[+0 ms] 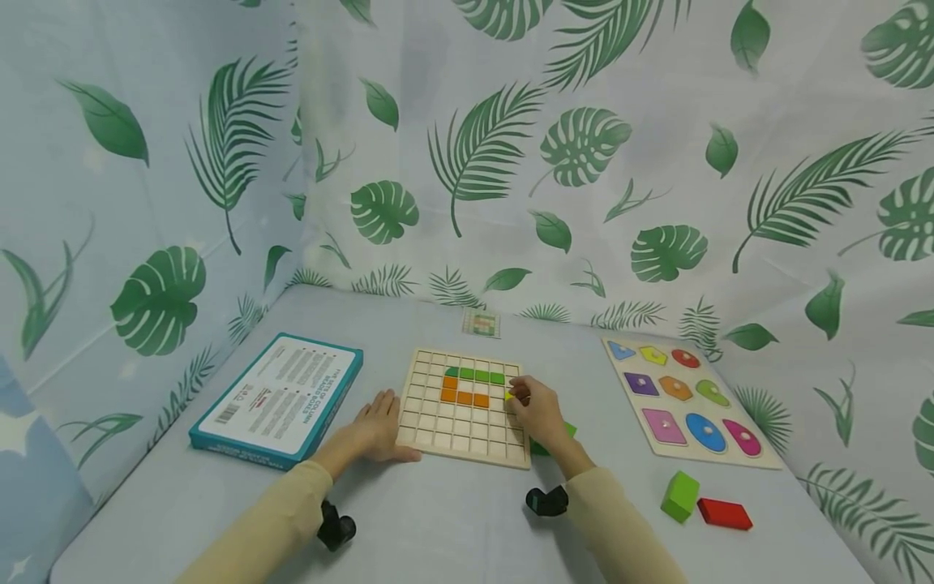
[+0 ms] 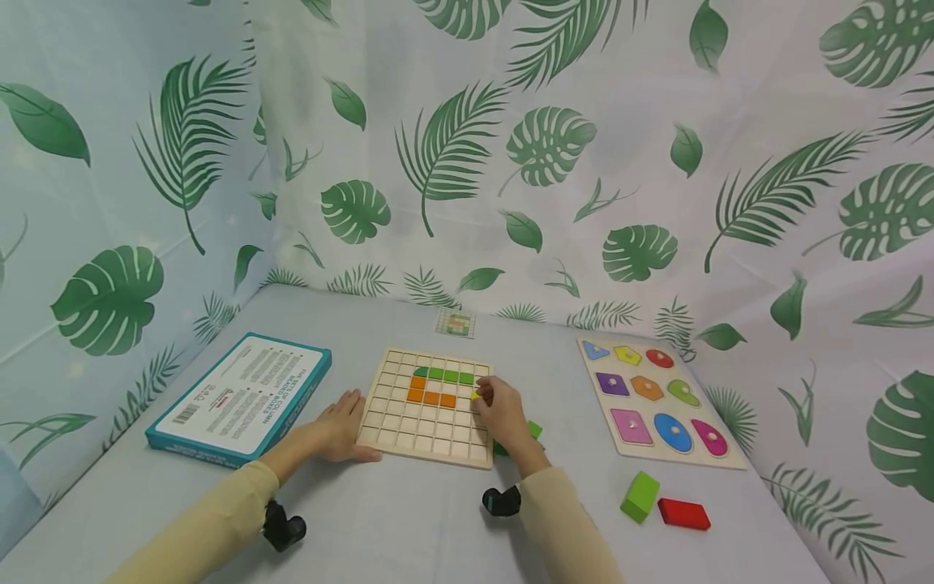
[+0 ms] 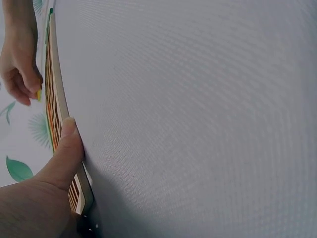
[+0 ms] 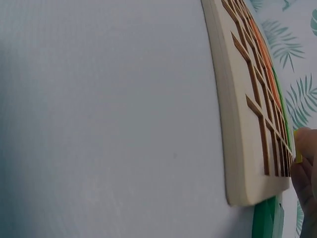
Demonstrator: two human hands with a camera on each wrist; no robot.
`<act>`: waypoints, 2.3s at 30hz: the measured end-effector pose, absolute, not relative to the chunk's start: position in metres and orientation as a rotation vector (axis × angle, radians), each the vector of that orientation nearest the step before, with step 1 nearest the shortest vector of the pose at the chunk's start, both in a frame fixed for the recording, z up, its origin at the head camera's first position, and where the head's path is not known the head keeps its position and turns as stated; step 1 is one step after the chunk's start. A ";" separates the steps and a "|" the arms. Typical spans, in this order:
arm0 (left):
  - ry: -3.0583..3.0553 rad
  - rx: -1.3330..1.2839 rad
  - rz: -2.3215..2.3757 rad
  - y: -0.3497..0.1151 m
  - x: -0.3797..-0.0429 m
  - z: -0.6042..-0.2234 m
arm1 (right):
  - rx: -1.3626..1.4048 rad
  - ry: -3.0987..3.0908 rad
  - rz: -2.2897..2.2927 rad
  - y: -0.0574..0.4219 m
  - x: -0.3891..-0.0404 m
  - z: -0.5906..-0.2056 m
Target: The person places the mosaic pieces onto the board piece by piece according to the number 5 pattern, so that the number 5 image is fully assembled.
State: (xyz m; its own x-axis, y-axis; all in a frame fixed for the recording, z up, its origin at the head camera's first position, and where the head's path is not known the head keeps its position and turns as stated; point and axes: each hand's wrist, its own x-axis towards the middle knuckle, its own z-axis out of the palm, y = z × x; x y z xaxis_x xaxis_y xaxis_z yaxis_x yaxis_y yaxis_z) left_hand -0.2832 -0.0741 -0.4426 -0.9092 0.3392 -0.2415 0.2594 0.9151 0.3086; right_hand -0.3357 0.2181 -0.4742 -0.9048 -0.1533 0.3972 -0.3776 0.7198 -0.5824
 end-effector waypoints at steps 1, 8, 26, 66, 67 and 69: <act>2.785 0.447 0.392 -0.074 -0.283 -0.443 | 0.416 -2.608 0.985 0.216 -0.336 -0.475; 2.787 0.458 0.391 -0.075 -0.286 -0.446 | 0.436 -2.618 0.994 0.208 -0.338 -0.477; 2.786 0.449 0.388 -0.075 -0.287 -0.447 | 0.534 -2.629 0.966 0.204 -0.340 -0.482; 2.777 0.446 0.314 -0.075 -0.297 -0.460 | 0.426 -2.706 0.884 0.275 -0.321 -0.470; 2.784 0.451 0.318 -0.075 -0.298 -0.462 | 0.422 -2.719 0.870 0.276 -0.321 -0.470; 2.791 0.458 0.321 -0.075 -0.298 -0.464 | 0.415 -2.739 0.857 0.277 -0.320 -0.470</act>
